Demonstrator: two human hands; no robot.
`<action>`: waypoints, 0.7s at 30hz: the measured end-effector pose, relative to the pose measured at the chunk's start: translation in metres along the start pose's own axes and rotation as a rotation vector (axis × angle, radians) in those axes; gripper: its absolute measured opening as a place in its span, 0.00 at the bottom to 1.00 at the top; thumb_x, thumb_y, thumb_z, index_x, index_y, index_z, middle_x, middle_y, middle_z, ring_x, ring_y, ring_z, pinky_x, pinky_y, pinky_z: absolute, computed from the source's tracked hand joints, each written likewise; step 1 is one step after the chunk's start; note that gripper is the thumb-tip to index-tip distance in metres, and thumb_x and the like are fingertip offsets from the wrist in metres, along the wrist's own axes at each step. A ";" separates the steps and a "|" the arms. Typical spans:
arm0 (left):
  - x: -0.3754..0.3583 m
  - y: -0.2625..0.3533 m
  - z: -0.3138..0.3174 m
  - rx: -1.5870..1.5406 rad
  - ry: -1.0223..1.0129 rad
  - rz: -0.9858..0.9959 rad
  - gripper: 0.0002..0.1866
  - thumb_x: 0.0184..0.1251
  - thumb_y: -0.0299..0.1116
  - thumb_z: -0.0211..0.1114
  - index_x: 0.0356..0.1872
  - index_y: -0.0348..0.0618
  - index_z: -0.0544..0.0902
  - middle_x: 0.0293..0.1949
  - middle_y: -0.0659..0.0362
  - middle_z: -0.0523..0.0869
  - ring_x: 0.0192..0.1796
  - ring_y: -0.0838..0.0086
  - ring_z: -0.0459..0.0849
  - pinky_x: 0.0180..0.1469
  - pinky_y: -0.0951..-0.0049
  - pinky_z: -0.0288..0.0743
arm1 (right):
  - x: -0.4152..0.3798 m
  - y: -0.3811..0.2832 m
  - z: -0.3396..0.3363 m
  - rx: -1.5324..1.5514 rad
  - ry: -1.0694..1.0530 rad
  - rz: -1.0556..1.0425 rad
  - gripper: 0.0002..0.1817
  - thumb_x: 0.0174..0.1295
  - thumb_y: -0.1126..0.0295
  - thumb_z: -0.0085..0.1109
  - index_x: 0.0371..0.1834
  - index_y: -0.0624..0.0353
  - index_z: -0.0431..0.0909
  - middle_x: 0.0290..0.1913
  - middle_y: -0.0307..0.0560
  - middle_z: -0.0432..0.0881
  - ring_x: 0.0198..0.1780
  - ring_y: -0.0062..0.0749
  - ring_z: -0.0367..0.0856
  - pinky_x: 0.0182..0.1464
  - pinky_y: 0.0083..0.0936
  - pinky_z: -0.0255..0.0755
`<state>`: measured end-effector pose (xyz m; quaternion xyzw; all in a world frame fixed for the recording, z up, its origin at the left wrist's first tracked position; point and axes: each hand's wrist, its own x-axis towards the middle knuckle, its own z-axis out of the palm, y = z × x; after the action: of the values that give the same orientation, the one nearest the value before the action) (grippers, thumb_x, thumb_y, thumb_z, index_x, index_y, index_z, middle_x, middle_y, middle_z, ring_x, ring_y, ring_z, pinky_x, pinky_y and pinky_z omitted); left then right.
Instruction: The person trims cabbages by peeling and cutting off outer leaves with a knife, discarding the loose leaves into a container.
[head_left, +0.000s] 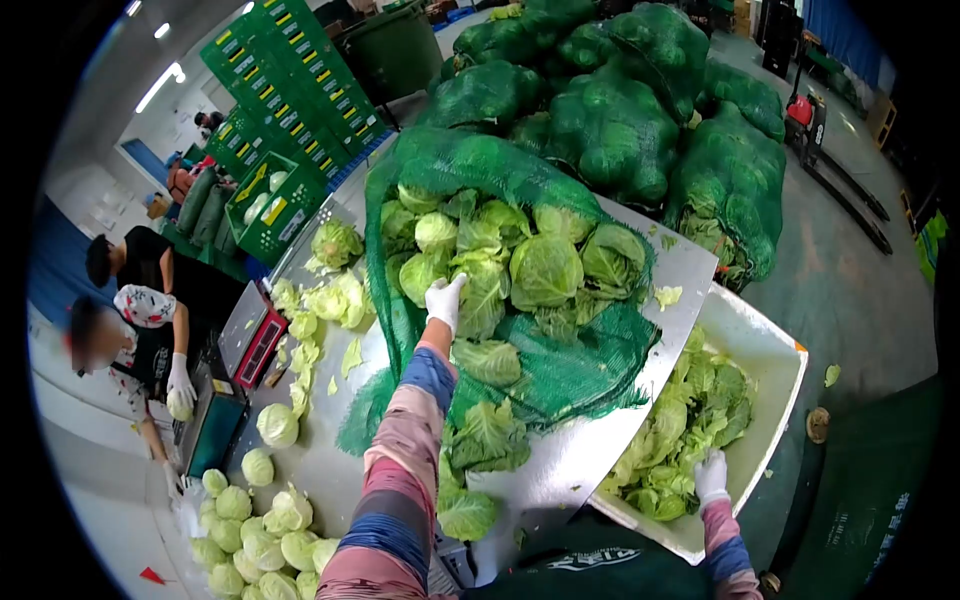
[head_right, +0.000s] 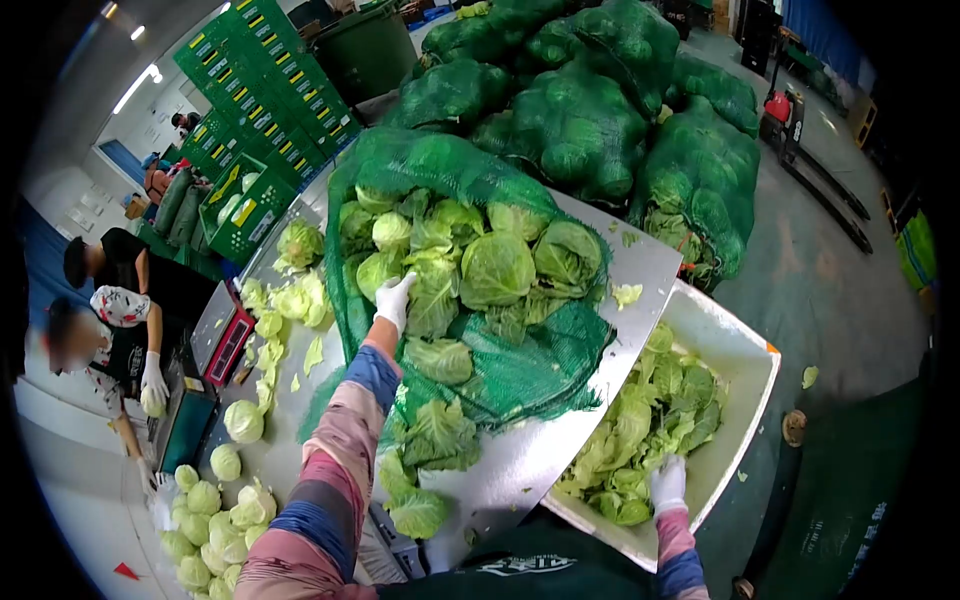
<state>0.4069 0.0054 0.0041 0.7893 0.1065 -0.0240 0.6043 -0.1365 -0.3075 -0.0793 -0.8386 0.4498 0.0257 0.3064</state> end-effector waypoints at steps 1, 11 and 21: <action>0.010 0.007 0.010 -0.011 -0.007 0.006 0.37 0.52 0.45 0.75 0.56 0.25 0.74 0.52 0.47 0.81 0.51 0.61 0.82 0.50 0.66 0.77 | -0.008 0.008 0.007 -0.064 0.044 -0.090 0.27 0.52 0.74 0.60 0.58 0.69 0.72 0.58 0.69 0.71 0.56 0.57 0.73 0.59 0.39 0.69; -0.010 0.012 0.032 -0.094 -0.119 -0.327 0.65 0.37 0.45 0.82 0.73 0.41 0.45 0.68 0.43 0.63 0.66 0.57 0.67 0.64 0.56 0.63 | -0.027 -0.075 0.017 0.095 -0.159 -0.222 0.28 0.61 0.65 0.57 0.65 0.60 0.66 0.56 0.65 0.76 0.55 0.54 0.78 0.57 0.38 0.71; -0.127 -0.020 -0.004 -0.360 -0.244 -0.234 0.53 0.43 0.38 0.81 0.67 0.41 0.53 0.59 0.51 0.72 0.58 0.61 0.75 0.56 0.50 0.71 | -0.041 -0.149 0.014 0.236 -0.280 -0.353 0.24 0.66 0.65 0.57 0.61 0.65 0.69 0.40 0.60 0.84 0.34 0.38 0.86 0.39 0.31 0.78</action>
<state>0.2788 -0.0039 0.0077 0.6426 0.1261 -0.1698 0.7365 -0.0426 -0.2094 -0.0043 -0.8507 0.2495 0.0351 0.4613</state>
